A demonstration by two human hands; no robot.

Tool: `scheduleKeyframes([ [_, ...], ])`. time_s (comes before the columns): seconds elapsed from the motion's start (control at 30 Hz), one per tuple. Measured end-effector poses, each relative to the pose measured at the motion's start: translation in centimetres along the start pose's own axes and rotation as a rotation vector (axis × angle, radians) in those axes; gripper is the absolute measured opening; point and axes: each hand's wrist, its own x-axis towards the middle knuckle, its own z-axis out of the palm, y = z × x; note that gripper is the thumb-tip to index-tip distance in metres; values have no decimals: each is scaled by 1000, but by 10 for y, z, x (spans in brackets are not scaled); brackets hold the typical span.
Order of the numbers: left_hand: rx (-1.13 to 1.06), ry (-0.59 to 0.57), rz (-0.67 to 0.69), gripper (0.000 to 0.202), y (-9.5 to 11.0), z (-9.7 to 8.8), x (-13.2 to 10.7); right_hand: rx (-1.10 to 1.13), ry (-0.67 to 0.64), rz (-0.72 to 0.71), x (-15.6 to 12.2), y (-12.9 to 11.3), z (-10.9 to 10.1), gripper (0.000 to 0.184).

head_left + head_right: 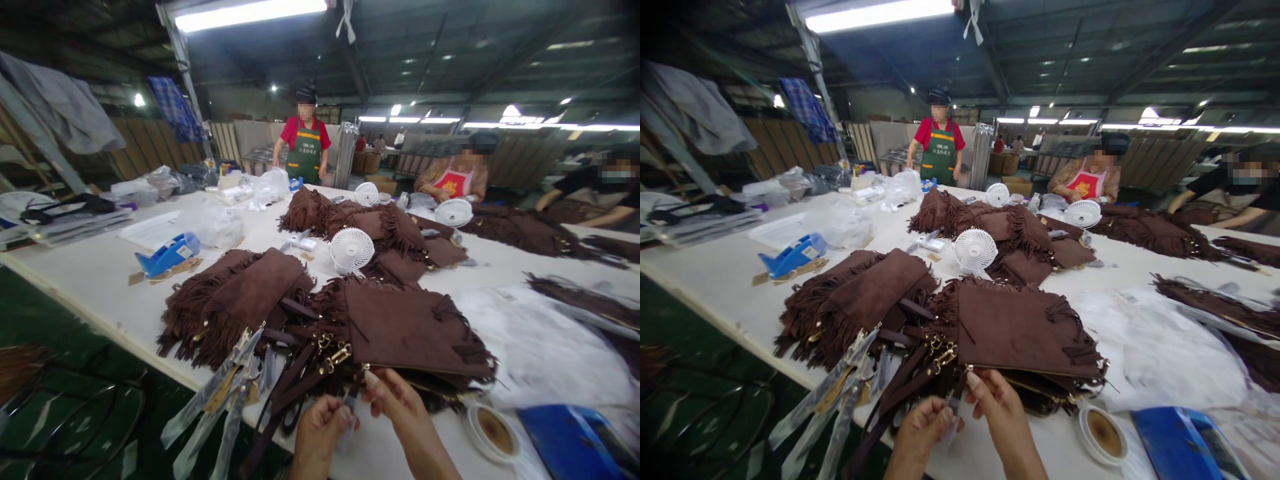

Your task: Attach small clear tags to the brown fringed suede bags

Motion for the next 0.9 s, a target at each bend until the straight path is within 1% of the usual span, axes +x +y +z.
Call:
scheduleKeyframes([
  [0.13, -2, 12, 27, 47, 0, 4, 6, 38, 59, 16, 0, 1, 4, 36],
  [0.2, 24, 15, 50, 46, 2, 7, 6, 41, 69, 16, 0, 4, 5, 35],
  [0.4, 100, 33, 152, 38, 21, 21, 3, -21, 38, -38, 1, 6, 1, 35],
  [0.53, 134, 42, 185, 32, 31, 28, 3, -60, 45, -58, 2, 5, -1, 34],
  [0.7, 158, 11, 195, 32, 30, 29, 4, -62, 49, -74, 0, 5, -1, 32],
  [0.8, 130, 37, 202, 32, 28, 31, 5, -58, 46, -82, -4, 10, -3, 33],
  [0.9, 121, 56, 202, 31, 30, 33, 5, -105, 47, -58, -8, 19, -6, 34],
])
